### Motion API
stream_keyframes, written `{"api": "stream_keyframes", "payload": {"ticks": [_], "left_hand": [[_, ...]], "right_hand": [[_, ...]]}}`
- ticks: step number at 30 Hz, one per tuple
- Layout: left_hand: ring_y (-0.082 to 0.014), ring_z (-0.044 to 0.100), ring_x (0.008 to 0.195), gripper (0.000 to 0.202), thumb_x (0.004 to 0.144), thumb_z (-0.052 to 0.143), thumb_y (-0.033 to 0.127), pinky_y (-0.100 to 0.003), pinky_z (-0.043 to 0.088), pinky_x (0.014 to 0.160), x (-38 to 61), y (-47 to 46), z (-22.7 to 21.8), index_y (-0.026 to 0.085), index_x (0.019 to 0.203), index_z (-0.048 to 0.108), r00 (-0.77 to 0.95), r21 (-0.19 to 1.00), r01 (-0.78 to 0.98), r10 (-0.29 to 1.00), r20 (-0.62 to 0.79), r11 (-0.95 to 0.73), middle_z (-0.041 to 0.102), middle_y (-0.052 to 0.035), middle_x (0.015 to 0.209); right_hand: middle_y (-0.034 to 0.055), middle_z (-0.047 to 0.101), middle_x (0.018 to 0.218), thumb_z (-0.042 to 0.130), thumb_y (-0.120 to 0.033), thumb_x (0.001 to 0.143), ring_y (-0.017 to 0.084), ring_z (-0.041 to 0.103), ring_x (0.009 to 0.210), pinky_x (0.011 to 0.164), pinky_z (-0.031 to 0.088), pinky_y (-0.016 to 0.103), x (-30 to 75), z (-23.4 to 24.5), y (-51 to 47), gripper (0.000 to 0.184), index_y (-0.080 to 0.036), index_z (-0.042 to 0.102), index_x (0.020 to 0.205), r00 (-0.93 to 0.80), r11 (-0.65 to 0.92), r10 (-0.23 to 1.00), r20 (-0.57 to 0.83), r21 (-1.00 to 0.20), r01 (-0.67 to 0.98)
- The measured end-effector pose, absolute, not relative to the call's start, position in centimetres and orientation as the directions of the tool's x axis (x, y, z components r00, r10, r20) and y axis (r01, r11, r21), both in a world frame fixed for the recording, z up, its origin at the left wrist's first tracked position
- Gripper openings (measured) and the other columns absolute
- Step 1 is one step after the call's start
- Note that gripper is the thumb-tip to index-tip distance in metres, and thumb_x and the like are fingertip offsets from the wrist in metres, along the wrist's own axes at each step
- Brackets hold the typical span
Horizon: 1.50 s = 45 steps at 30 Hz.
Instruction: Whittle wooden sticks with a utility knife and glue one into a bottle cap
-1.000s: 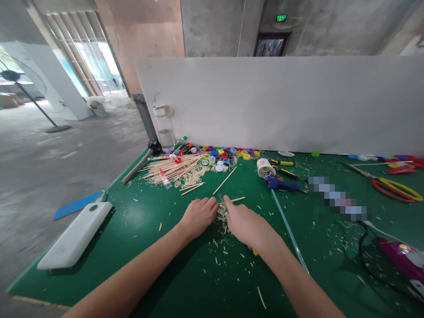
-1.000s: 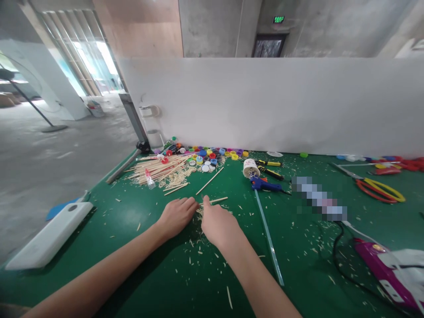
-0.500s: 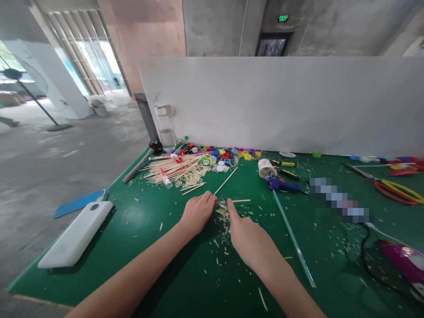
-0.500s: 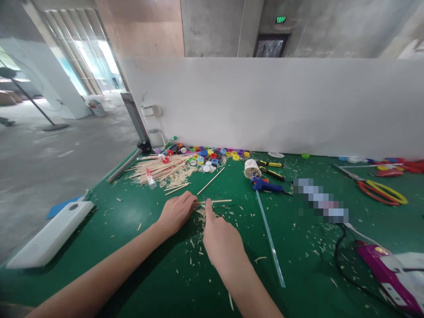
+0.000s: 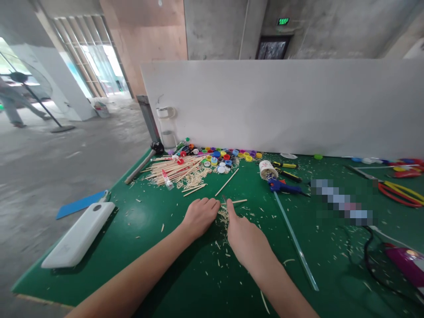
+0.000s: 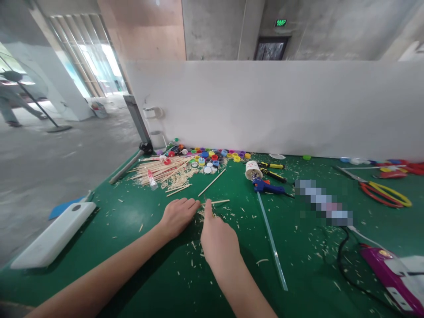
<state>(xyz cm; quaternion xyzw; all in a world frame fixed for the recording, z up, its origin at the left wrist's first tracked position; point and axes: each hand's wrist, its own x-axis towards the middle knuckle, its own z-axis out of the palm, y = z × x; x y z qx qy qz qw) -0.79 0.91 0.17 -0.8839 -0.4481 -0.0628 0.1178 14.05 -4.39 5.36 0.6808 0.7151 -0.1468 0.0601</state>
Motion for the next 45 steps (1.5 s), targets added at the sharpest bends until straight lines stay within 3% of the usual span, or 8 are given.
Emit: {"api": "stream_keyframes", "payload": {"ticks": [7, 14, 18, 24, 29, 34, 40, 45], "left_hand": [[-0.0166, 0.053, 0.080, 0.029, 0.098, 0.028, 0.018, -0.035, 0.026, 0.059, -0.6, 0.4, 0.4, 0.021, 0.110, 0.054, 0.623, -0.217, 0.781, 0.756, 0.202, -0.586, 0.060, -0.0056, 0.089], [-0.0163, 0.054, 0.077, 0.035, 0.101, 0.024, 0.032, -0.034, 0.025, 0.058, -0.5, 0.7, 0.3, 0.023, 0.100, 0.057, 0.608, -0.212, 0.794, 0.741, 0.284, -0.570, 0.061, -0.0034, 0.081], [-0.0149, 0.057, 0.077, 0.029, 0.098, 0.033, 0.025, -0.030, 0.031, 0.058, -1.0, 1.3, 0.2, 0.027, 0.120, 0.052, 0.536, -0.164, 0.844, 0.784, 0.312, -0.511, 0.062, -0.0031, 0.084], [-0.0131, 0.054, 0.059, 0.065, 0.087, 0.036, 0.005, -0.026, 0.029, 0.052, -2.6, 2.1, 0.9, 0.036, 0.144, 0.027, 0.573, -0.235, 0.819, 0.772, 0.277, -0.523, 0.058, 0.0006, 0.080], [-0.0148, 0.062, 0.074, 0.052, 0.089, 0.038, 0.008, -0.025, 0.038, 0.060, -3.5, 2.4, 1.7, 0.034, 0.134, 0.042, 0.549, -0.164, 0.835, 0.789, 0.274, -0.525, 0.063, -0.0005, 0.088], [-0.0159, 0.064, 0.081, 0.037, 0.094, 0.035, 0.014, -0.025, 0.040, 0.061, -3.5, 2.6, 1.7, 0.030, 0.124, 0.050, 0.508, -0.085, 0.859, 0.819, 0.267, -0.505, 0.066, -0.0007, 0.095], [-0.0158, 0.063, 0.080, 0.036, 0.099, 0.029, 0.043, -0.025, 0.038, 0.061, -3.4, 2.6, 1.8, 0.023, 0.094, 0.058, 0.467, 0.016, 0.868, 0.828, 0.311, -0.495, 0.067, 0.0002, 0.087], [-0.0155, 0.061, 0.075, 0.043, 0.098, 0.028, 0.045, -0.026, 0.038, 0.064, -3.1, 2.3, 2.0, 0.020, 0.082, 0.059, 0.537, -0.012, 0.831, 0.795, 0.284, -0.557, 0.065, -0.0010, 0.077]], "right_hand": [[0.0238, 0.064, 0.112, 0.034, -0.014, 0.087, 0.022, 0.067, 0.067, 0.056, 0.046, 0.031, 14.7, 10.0, -1.7, 0.066, -0.017, 0.025, 0.152, -0.109, 0.028, 0.887, -0.448, -0.183, 0.983], [0.0056, 0.064, 0.069, 0.023, -0.037, 0.097, 0.011, 0.051, 0.039, 0.043, 0.035, 0.024, 18.9, 11.0, 1.4, 0.056, -0.029, 0.020, 0.153, -0.212, 0.004, 0.883, -0.418, -0.446, 0.895], [0.0046, 0.062, 0.066, 0.018, -0.037, 0.099, 0.012, 0.046, 0.041, 0.045, 0.031, 0.026, 20.0, 10.3, 2.7, 0.058, -0.027, 0.004, 0.155, -0.073, 0.043, 0.993, -0.095, -0.284, 0.958], [0.0124, 0.063, 0.109, 0.029, -0.032, 0.099, 0.022, 0.059, 0.081, 0.059, 0.039, 0.029, 18.7, 8.7, 6.1, 0.054, -0.031, 0.022, 0.152, -0.356, 0.354, 0.931, 0.084, 0.029, 0.935], [0.0073, 0.059, 0.128, 0.041, -0.026, 0.095, 0.028, 0.047, 0.116, 0.096, 0.034, 0.044, 17.1, 7.8, 9.5, 0.049, -0.034, 0.041, 0.144, -0.475, 0.471, 0.870, 0.130, 0.067, 0.880], [0.0175, 0.043, 0.145, 0.036, -0.033, 0.097, 0.035, 0.034, 0.131, 0.106, 0.012, 0.064, 16.0, 6.6, 9.5, 0.055, -0.018, 0.031, 0.149, -0.368, 0.369, 0.907, 0.202, 0.036, 0.929], [0.0053, 0.066, 0.116, 0.026, -0.041, 0.101, 0.019, 0.053, 0.112, 0.106, 0.025, 0.040, 16.7, 6.7, 4.4, 0.044, -0.024, 0.064, 0.118, -0.609, 0.625, 0.770, 0.190, -0.034, 0.780], [0.0011, 0.064, 0.075, 0.032, -0.029, 0.101, 0.014, 0.055, 0.069, 0.065, 0.032, 0.029, 18.0, 3.8, 1.2, 0.035, -0.020, 0.064, 0.091, -0.626, 0.662, 0.712, 0.318, -0.008, 0.749]]}}
